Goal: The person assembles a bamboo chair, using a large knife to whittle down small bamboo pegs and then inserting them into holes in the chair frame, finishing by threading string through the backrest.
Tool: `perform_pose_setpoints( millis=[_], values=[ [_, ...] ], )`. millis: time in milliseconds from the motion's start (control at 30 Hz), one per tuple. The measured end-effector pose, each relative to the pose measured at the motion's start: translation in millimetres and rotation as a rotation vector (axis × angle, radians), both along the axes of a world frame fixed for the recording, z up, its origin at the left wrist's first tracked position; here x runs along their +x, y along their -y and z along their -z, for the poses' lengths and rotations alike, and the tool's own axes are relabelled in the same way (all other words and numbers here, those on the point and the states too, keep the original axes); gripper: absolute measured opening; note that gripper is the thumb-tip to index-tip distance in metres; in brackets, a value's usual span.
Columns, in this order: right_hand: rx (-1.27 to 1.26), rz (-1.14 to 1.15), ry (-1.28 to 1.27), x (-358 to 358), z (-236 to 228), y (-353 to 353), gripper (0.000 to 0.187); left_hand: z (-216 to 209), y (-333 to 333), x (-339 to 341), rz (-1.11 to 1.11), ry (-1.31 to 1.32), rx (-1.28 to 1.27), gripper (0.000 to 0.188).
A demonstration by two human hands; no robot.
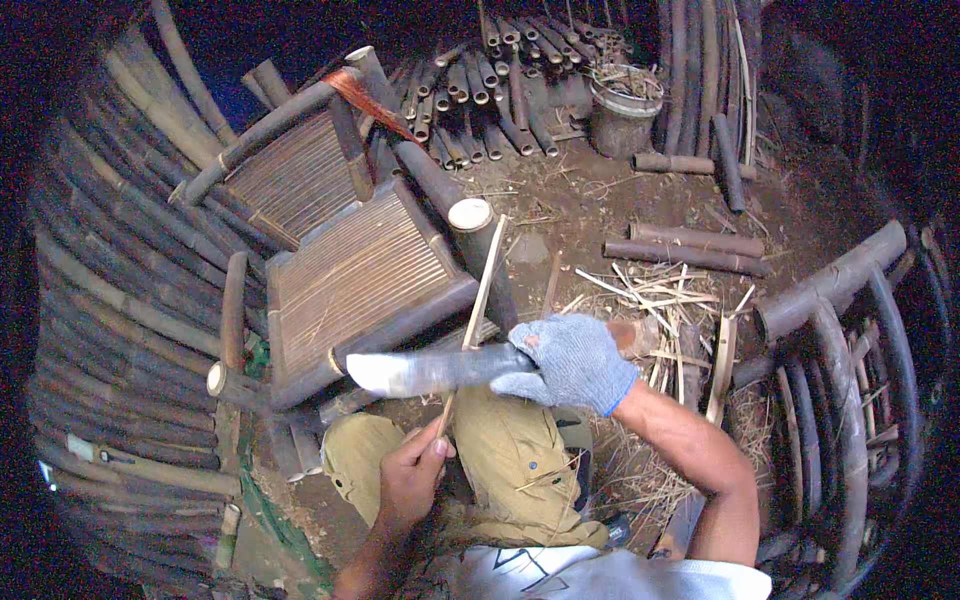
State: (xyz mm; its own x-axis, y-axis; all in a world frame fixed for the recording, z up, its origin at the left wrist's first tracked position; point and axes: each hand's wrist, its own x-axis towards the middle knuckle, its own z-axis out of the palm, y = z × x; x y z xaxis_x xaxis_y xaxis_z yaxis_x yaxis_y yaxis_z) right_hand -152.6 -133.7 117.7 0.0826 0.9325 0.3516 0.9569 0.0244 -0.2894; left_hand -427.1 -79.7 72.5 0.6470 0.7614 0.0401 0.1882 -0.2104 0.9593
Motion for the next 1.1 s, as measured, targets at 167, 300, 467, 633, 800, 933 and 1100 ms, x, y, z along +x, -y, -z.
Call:
perform_pose_setpoints(
  millis=[167,300,467,633,800,933,1100],
  values=[
    [0.381,0.584,-0.236,95,9,-6,0.045,9,4,-9,0.063,-0.001,-0.163,0.038],
    [0.249,0.406,-0.325,20,4,7,0.04,-12,-10,18,0.028,0.145,-0.409,0.038],
    [0.089,0.124,-0.196,-49,8,22,0.044,-28,-22,47,0.096,0.301,-0.459,0.025],
    [0.173,0.32,-0.271,-26,19,11,0.044,-35,0,47,0.049,0.222,-0.459,0.042],
    [0.31,0.449,-0.296,9,19,-3,0.04,-19,23,23,0.083,0.108,-0.463,0.045],
    [0.26,0.423,-0.235,28,23,1,0.039,-9,22,13,0.033,0.044,-0.534,0.045],
    [0.166,-0.016,-0.029,5,14,9,0.039,-18,16,15,0.05,0.104,-0.436,0.044]
  ],
)
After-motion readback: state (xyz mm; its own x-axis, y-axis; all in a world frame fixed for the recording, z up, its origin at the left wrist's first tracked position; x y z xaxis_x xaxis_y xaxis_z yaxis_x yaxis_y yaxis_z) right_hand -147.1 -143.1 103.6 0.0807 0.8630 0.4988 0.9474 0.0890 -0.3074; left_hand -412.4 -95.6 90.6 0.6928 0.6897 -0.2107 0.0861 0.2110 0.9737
